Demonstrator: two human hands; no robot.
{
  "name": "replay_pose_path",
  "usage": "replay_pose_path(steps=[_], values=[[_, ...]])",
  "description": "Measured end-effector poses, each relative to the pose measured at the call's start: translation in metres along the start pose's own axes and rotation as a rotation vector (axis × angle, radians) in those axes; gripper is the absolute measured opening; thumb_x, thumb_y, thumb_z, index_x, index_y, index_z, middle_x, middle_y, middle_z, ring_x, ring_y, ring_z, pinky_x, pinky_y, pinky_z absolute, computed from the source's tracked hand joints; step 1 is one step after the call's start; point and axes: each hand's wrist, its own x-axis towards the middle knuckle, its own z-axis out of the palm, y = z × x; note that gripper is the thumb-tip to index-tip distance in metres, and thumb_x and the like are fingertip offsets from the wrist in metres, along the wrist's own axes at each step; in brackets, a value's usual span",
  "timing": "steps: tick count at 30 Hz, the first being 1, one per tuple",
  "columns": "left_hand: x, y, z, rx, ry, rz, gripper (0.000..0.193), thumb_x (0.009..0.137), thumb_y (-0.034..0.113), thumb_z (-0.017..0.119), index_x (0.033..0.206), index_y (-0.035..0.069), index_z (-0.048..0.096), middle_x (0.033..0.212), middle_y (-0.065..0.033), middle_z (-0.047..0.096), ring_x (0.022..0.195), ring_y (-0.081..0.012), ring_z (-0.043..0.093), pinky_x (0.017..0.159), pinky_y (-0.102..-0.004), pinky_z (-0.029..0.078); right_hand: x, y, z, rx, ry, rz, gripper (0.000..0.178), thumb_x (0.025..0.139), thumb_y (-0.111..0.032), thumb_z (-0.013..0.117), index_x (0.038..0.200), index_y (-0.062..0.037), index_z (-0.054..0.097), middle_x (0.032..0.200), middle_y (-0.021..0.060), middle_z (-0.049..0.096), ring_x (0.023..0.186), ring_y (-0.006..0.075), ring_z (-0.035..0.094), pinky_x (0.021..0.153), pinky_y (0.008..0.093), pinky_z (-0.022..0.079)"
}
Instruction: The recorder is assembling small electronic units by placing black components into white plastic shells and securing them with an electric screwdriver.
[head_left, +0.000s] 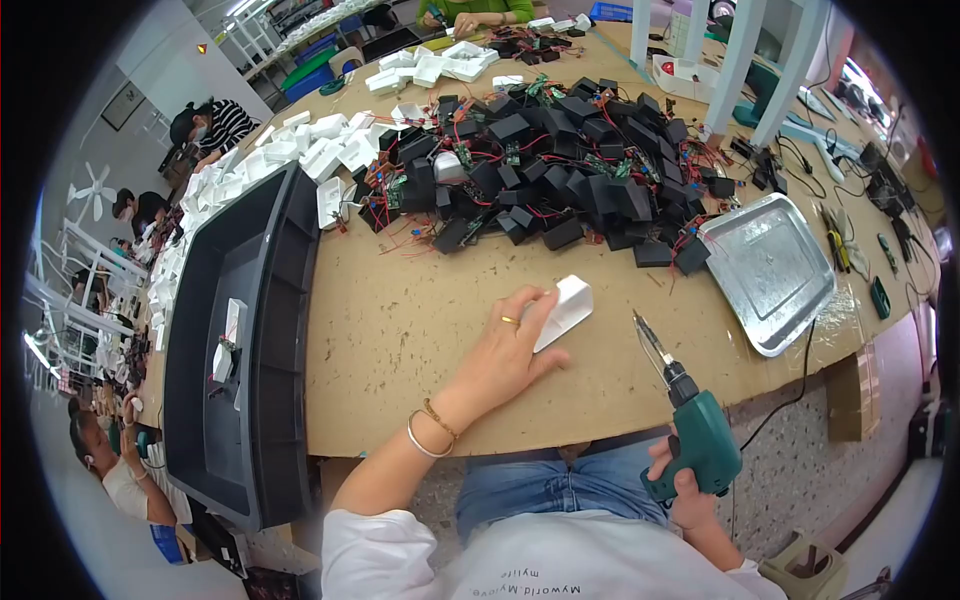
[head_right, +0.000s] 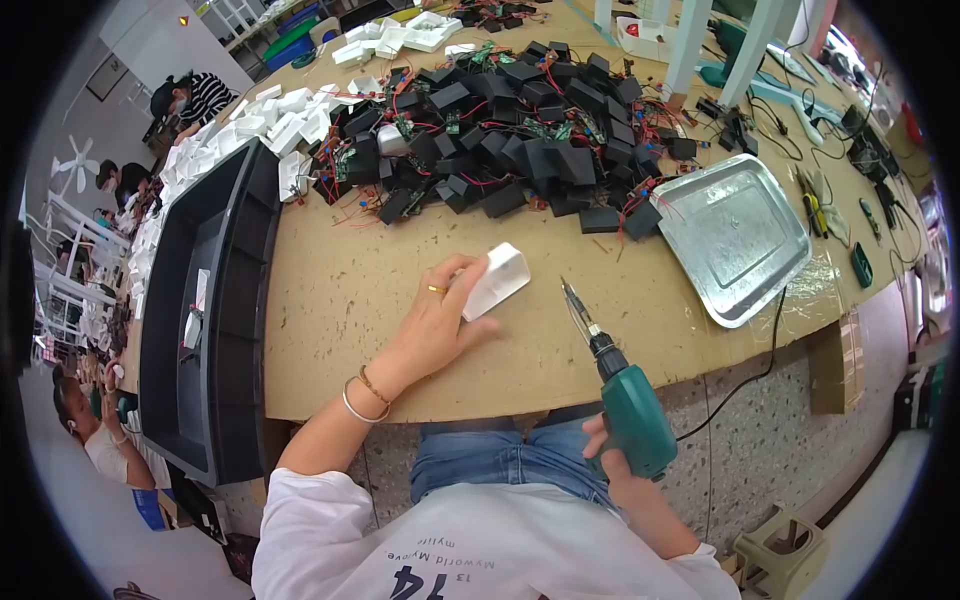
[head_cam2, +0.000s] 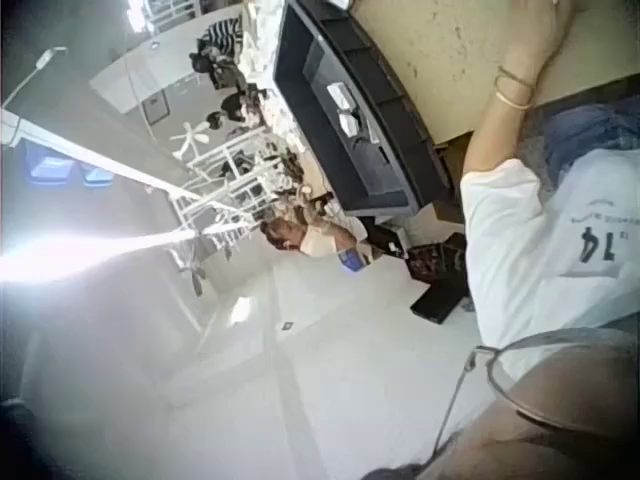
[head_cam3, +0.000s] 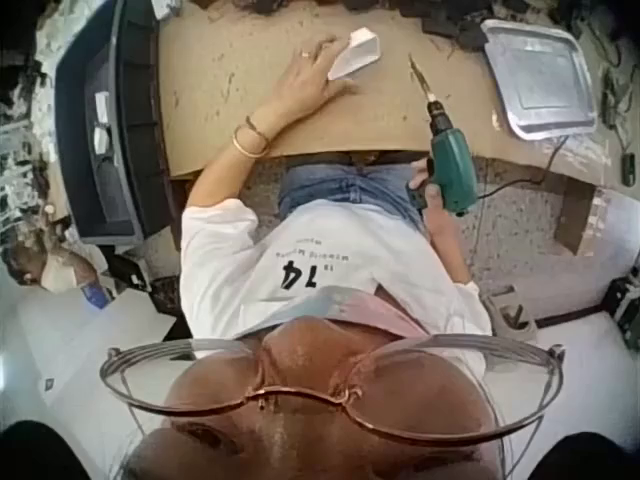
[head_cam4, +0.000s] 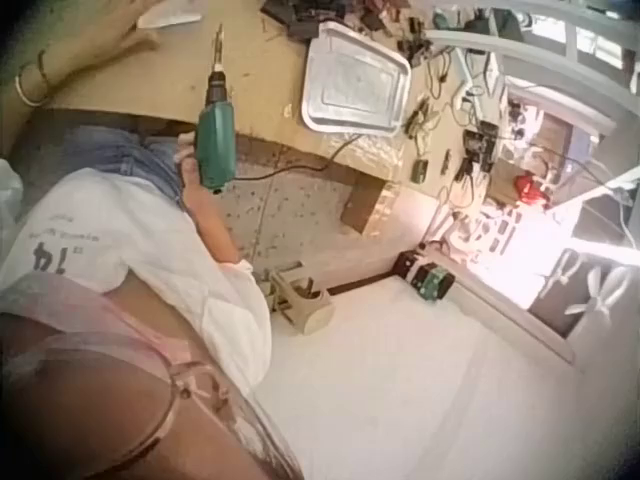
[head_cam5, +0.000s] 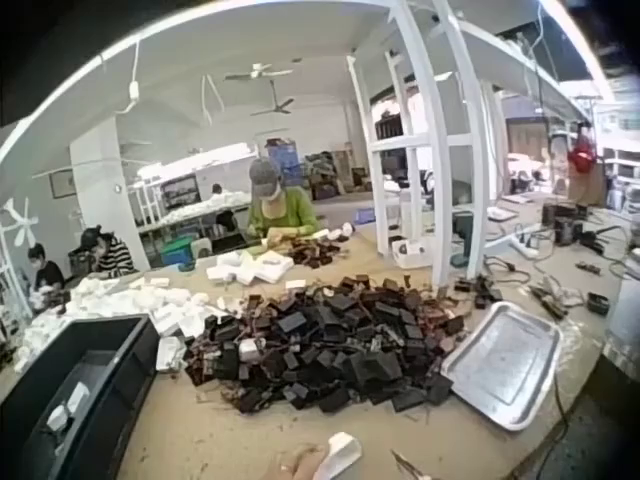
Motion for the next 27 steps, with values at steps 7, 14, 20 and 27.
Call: replay_pose_path(steps=[7, 14, 20, 27], values=[[0.003, 0.017, -0.012, -0.063, -0.132, 0.186, 0.050, 0.073, -0.001, 0.062, 0.121, 0.006, 0.050, 0.114, -0.0135, 0.052, 0.104, -0.0316, 0.051, 0.090, -0.0371, 0.043, 0.000, 0.005, -0.006, 0.027, 0.029, -0.052, 0.070, 0.084, -0.049, 0.058, 0.126, 0.0046, 0.041, 0.094, 0.0129, 0.057, 0.067, 0.0129, 0.056, 0.065, 0.0279, 0.046], [0.000, 0.011, -0.006, 0.018, -0.103, 0.063, 0.038, 0.074, 0.008, 0.065, 0.111, 0.005, 0.057, 0.100, -0.0143, 0.057, 0.095, -0.0319, 0.055, 0.083, -0.0403, 0.046, -0.001, 0.004, -0.006, 0.046, 0.062, -0.033, 0.068, 0.084, -0.046, 0.059, 0.126, 0.0048, 0.041, 0.093, 0.0129, 0.057, 0.067, 0.0131, 0.057, 0.065, 0.0277, 0.046], [0.045, -0.005, -0.037, 0.067, 0.207, 0.204, 0.018, 0.079, 0.014, 0.061, 0.096, 0.006, 0.060, 0.094, -0.0128, 0.058, 0.088, -0.0312, 0.055, 0.076, -0.0395, 0.044, -0.002, 0.006, -0.010, 0.051, 0.099, -0.032, 0.066, 0.085, -0.044, 0.059, 0.125, 0.0053, 0.041, 0.092, 0.0131, 0.057, 0.067, 0.0132, 0.057, 0.064, 0.0274, 0.046], [0.178, -0.112, -0.108, 0.665, 0.598, -0.058, 0.036, 0.072, 0.001, 0.057, 0.107, 0.007, 0.061, 0.110, -0.0139, 0.059, 0.102, -0.0346, 0.051, 0.085, -0.0428, 0.042, -0.001, -0.001, -0.002, 0.048, 0.056, -0.067, 0.067, 0.085, -0.044, 0.059, 0.125, 0.0059, 0.041, 0.091, 0.0136, 0.058, 0.067, 0.0135, 0.057, 0.064, 0.0276, 0.046]])
